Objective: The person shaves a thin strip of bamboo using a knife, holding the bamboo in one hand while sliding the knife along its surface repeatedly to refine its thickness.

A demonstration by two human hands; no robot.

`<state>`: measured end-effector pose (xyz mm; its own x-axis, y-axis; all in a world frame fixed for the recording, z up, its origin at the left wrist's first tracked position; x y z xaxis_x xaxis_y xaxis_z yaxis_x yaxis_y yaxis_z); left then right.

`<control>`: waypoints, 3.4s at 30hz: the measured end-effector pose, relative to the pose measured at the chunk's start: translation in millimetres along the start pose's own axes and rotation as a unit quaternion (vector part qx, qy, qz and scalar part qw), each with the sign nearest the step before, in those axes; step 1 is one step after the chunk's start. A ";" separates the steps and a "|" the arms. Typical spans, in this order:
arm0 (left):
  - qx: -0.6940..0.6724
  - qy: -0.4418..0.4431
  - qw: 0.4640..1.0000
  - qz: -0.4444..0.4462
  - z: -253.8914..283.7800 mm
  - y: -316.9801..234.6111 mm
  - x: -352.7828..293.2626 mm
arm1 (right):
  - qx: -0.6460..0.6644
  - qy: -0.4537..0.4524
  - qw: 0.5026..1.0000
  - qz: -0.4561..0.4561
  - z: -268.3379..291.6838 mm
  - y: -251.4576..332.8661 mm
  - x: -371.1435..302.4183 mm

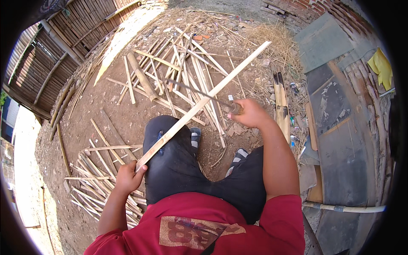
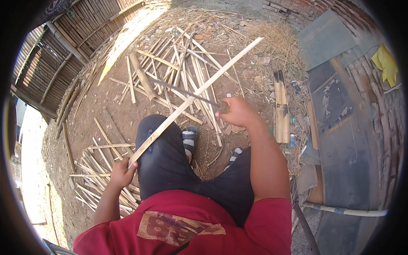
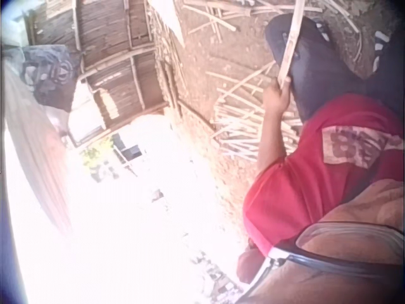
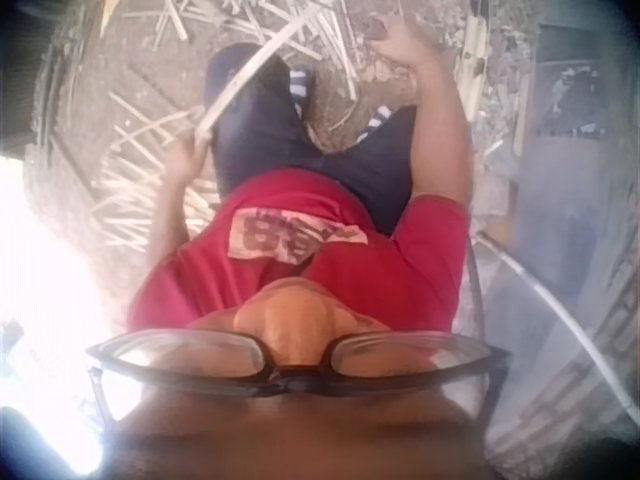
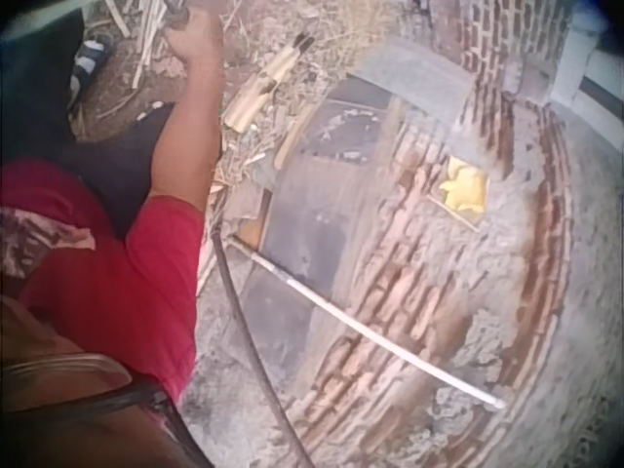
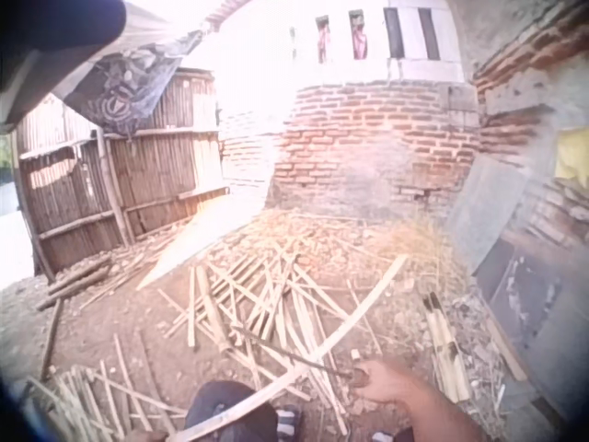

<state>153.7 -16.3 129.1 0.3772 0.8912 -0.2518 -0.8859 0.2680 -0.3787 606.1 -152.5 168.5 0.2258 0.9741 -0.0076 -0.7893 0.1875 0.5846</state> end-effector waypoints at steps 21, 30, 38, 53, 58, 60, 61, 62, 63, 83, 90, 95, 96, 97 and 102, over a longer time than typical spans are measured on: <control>0.094 -0.082 0.992 -0.007 11.0 5.1 -5.0 | -0.007 -0.023 1.000 -0.004 -16.9 -40.1 12.2; 0.058 -0.092 0.994 -0.026 -3.2 3.2 -0.6 | 0.036 -0.102 0.991 -0.079 13.9 -75.1 1.4; -0.028 0.033 0.999 -0.004 -1.7 3.2 -1.2 | -0.106 0.058 0.983 0.139 -5.6 40.5 -13.5; -0.155 0.131 0.979 0.019 -8.1 4.3 12.4 | -0.047 0.073 0.986 0.139 2.9 43.9 -11.2; -0.126 0.095 0.987 0.001 -13.2 -3.9 20.1 | 0.006 -0.200 0.974 0.105 20.3 -35.2 -5.5; -0.112 0.081 0.990 0.000 -11.2 -8.8 16.5 | 0.074 -0.155 0.983 0.064 30.1 -37.6 -8.8; -0.106 0.069 0.992 0.002 -8.8 -12.1 14.2 | 0.040 -0.098 0.992 0.075 30.6 -21.2 -6.7; -0.099 0.062 0.993 0.003 -8.0 -11.5 11.0 | 0.009 -0.040 0.996 0.083 20.7 2.7 -7.9; -0.102 0.054 0.993 0.004 -8.3 -10.0 9.9 | -0.023 0.018 0.995 0.092 11.8 23.2 -7.7; 0.013 -0.056 0.998 -0.007 -7.8 -23.7 1.3 | 0.057 -0.081 0.995 -0.018 -12.2 -58.9 10.5; 0.050 -0.056 0.997 -0.009 2.2 -25.7 -2.0 | -0.050 0.044 0.993 0.097 -37.3 18.0 14.5; -0.034 -0.004 0.999 -0.023 -14.6 -3.6 0.3 | -0.094 0.038 0.984 0.149 -8.3 38.7 -21.1; -0.042 -0.004 0.999 -0.023 -15.3 1.9 -0.3 | -0.085 -0.003 0.990 0.110 2.5 22.3 -19.7; -0.049 0.000 0.998 -0.025 -16.1 2.8 1.1 | -0.074 -0.045 0.994 0.066 11.6 8.1 -18.6; -0.061 0.029 0.998 -0.020 -13.8 -0.8 6.4 | -0.035 -0.152 0.987 0.039 0.9 2.7 -7.8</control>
<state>160.6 -15.8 115.6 0.4301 0.8570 -0.2838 -0.8318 0.2541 -0.4935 602.8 -159.7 170.9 0.3157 0.9049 0.2853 -0.8458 0.1322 0.5168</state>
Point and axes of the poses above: each hand's wrist, its own x-axis towards the middle knuckle, its own z-axis out of the back of the hand, y = z × x, the point moved 2 cm from there along x, towards the middle knuckle, and after that the axes turned 15 degrees about z, right-handed, at the moved point
